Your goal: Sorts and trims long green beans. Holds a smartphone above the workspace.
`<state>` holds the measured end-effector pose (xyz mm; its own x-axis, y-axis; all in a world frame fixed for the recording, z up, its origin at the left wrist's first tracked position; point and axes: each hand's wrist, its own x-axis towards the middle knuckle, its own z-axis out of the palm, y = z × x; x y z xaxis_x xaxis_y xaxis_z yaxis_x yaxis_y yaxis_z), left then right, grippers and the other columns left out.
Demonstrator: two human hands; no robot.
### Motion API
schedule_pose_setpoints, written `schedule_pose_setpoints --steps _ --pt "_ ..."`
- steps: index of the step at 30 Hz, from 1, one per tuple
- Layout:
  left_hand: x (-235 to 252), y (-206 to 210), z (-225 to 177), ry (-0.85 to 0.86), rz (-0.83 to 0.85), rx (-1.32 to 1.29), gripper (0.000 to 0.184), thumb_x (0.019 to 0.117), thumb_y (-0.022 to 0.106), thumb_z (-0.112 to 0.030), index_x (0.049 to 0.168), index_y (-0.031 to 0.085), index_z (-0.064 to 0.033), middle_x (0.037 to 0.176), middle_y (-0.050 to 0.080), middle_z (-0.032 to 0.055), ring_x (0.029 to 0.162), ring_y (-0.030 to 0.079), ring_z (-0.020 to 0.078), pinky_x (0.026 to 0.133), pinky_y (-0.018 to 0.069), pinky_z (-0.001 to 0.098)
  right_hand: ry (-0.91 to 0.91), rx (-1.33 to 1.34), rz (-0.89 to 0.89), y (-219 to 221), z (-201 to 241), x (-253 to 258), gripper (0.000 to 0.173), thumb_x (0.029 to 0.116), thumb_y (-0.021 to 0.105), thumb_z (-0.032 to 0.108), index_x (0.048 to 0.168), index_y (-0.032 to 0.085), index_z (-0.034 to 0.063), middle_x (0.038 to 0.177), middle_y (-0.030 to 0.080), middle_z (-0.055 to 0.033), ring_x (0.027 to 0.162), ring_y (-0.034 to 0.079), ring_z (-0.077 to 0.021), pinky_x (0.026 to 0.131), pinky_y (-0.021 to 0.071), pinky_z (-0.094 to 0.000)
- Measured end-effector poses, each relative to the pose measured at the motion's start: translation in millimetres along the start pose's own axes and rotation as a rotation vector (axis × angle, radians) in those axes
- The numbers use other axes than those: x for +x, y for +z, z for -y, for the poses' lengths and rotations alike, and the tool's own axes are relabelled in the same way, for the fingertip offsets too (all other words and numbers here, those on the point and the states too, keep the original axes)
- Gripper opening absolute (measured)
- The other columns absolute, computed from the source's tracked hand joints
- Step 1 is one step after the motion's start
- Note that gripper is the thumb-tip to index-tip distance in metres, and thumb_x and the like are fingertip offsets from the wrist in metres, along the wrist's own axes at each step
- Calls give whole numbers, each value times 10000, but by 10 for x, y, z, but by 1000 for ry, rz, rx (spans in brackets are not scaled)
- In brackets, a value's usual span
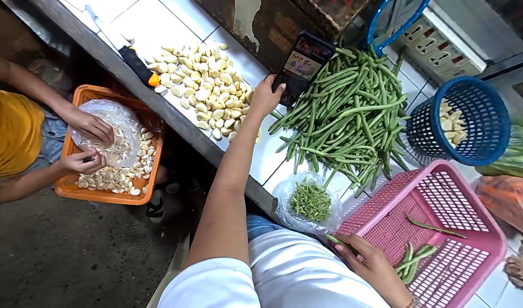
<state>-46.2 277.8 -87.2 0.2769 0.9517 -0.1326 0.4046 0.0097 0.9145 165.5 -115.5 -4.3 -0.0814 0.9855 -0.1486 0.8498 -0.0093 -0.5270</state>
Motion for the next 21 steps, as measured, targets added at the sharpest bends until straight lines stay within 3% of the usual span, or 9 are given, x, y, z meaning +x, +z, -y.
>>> schedule_pose_setpoints --steps 2,4,7,10,11,16,21 --pt "5 -4 10 7 -1 -38 475 1112 418 -268 1468 474 41 1446 530 280 1375 500 381 1158 365 515 -3 0 -6 7 -2 -1 344 970 537 225 1052 757 -27 904 726 -158 803 685 -198 763 553 -280" --pt "-1 -8 1 3 0 -39 480 1114 407 -283 1461 482 40 1443 536 275 1373 506 371 1160 365 513 -4 -1 -13 15 -4 -5 344 971 537 231 1049 759 -21 896 722 -149 795 680 -185 758 551 -267" --pt "1 -6 -13 7 6 4 542 1059 561 -288 1479 451 35 1446 530 273 1365 513 371 1151 384 513 5 -2 -18 20 -2 -5 345 974 533 232 1048 759 -17 895 722 -144 793 680 -178 756 550 -261" --pt "21 13 -20 -23 22 89 675 940 712 -144 1516 401 20 1486 484 273 1385 487 385 1152 391 511 -4 -7 -19 27 4 -14 351 968 532 235 1043 759 -21 897 726 -153 797 688 -189 760 555 -267" --pt "22 15 -28 -35 22 98 666 946 702 -132 1519 398 20 1494 473 276 1391 480 387 1155 387 511 -7 -4 -19 30 3 -18 354 970 529 234 1045 757 -27 898 725 -158 797 687 -194 763 554 -271" --pt "-1 -10 -38 -19 7 42 586 1059 557 -339 1483 442 49 1475 499 281 1394 480 381 1166 360 514 0 -1 -35 52 -8 -30 358 970 526 234 1044 758 -28 891 721 -155 789 682 -199 753 552 -277" --pt "-3 -16 -43 -20 7 73 605 1032 614 -321 1477 449 54 1466 503 284 1371 499 388 1151 378 517 12 -1 -23 38 8 -21 348 962 535 223 1043 756 -33 924 731 -173 807 698 -236 761 567 -325"
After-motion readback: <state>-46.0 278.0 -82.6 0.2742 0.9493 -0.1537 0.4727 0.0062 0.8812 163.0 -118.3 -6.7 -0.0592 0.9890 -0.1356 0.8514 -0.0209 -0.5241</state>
